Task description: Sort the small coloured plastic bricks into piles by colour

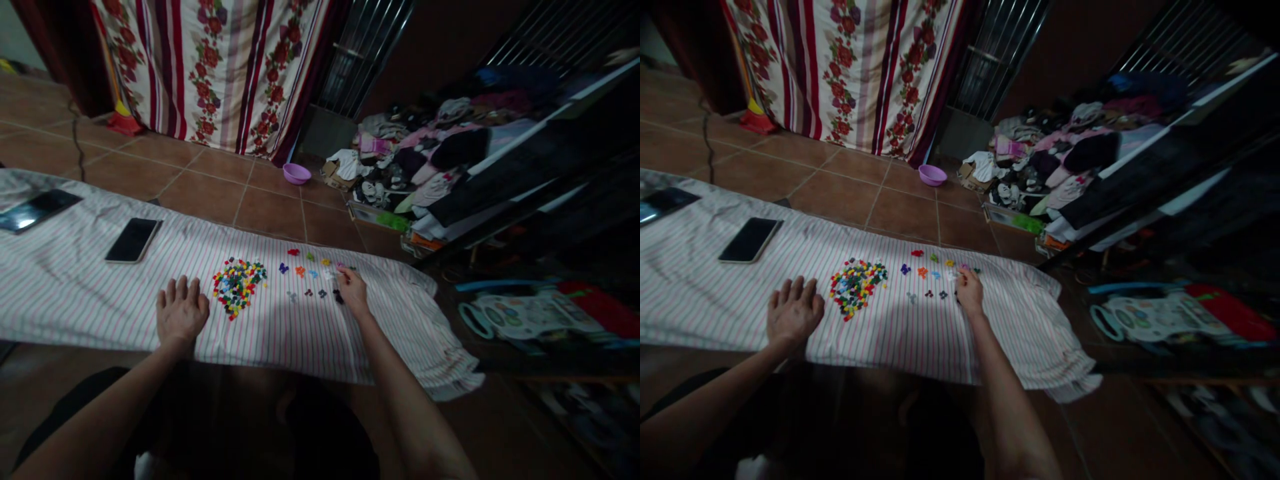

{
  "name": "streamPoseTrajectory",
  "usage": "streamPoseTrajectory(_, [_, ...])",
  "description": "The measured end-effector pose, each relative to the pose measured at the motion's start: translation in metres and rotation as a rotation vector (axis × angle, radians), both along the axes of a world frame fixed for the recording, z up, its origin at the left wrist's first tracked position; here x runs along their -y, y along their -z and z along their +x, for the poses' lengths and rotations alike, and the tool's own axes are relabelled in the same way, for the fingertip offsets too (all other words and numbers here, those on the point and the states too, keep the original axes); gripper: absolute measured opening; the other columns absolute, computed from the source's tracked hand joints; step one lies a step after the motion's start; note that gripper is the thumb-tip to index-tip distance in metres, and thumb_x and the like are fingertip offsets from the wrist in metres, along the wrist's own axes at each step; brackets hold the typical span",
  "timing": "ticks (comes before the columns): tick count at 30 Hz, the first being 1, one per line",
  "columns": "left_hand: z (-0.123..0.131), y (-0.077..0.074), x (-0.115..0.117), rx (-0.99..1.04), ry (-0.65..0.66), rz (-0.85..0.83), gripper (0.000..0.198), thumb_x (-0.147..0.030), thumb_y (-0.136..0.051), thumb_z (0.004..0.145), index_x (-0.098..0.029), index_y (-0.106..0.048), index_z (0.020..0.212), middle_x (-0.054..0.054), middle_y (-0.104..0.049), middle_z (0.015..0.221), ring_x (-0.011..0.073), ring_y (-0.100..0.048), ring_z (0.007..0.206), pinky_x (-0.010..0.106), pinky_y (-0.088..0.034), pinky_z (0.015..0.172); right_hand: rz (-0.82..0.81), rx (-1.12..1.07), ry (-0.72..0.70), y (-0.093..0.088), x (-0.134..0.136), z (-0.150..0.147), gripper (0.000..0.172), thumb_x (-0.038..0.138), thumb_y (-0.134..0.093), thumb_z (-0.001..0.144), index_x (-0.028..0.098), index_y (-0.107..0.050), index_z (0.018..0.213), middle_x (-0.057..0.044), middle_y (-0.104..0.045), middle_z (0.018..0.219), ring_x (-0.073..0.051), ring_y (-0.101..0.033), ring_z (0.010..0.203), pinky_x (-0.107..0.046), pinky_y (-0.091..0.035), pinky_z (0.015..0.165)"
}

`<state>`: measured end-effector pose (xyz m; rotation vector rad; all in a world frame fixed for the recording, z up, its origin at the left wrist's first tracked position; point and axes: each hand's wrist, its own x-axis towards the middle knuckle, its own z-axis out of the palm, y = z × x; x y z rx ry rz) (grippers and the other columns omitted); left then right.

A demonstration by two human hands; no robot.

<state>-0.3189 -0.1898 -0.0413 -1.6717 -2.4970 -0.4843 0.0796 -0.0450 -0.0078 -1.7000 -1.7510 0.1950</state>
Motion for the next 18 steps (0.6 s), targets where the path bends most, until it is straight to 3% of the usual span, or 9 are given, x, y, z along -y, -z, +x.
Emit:
streamPoseTrajectory(6, [-0.002,0.005,0.000,-0.017,0.017,0.039,0.053,-0.036,-0.032,0.091,-0.015,-0.053,0.136,0.015,-0.048,0.146,0.0342,-0.032,0.141,0.052,-0.022,0.114,0.045,-0.081,-0.363,0.017,0.053,-0.095,0.028,0.018,-0.046,0.084,0.021,-0.072,0.096,-0.008,-0.071,0.096,-0.020,-0.064,0.094,-0.034,-0.052,0.089])
streamPoseTrajectory(10, [-0.003,0.009,-0.001,-0.033,0.020,0.066,0.053,-0.035,-0.032,0.091,-0.015,-0.054,0.135,0.016,-0.049,0.144,0.0346,-0.034,0.140,0.052,-0.022,0.114,0.009,-0.069,-0.503,0.028,0.085,-0.143,0.029,0.015,-0.045,0.086,0.021,-0.071,0.097,-0.007,-0.070,0.098,-0.019,-0.064,0.094,-0.034,-0.052,0.088])
streamPoseTrajectory(14, [-0.003,0.008,-0.002,-0.009,0.016,0.062,0.052,-0.034,-0.035,0.091,-0.015,-0.055,0.134,0.016,-0.049,0.145,0.0345,-0.033,0.140,0.052,-0.022,0.114,-0.050,-0.088,-0.506,0.033,0.104,-0.167,0.028,0.015,-0.046,0.086,0.021,-0.071,0.098,-0.007,-0.070,0.098,-0.019,-0.065,0.093,-0.032,-0.052,0.085])
streamPoseTrajectory(18, [-0.002,0.005,-0.002,0.059,0.015,0.061,0.052,-0.033,-0.037,0.090,-0.015,-0.055,0.135,0.015,-0.046,0.147,0.0342,-0.030,0.142,0.053,-0.021,0.115,-0.067,-0.094,-0.426,0.040,0.104,-0.175,0.029,0.012,-0.046,0.083,0.021,-0.071,0.095,-0.006,-0.069,0.095,-0.019,-0.064,0.090,-0.032,-0.052,0.084])
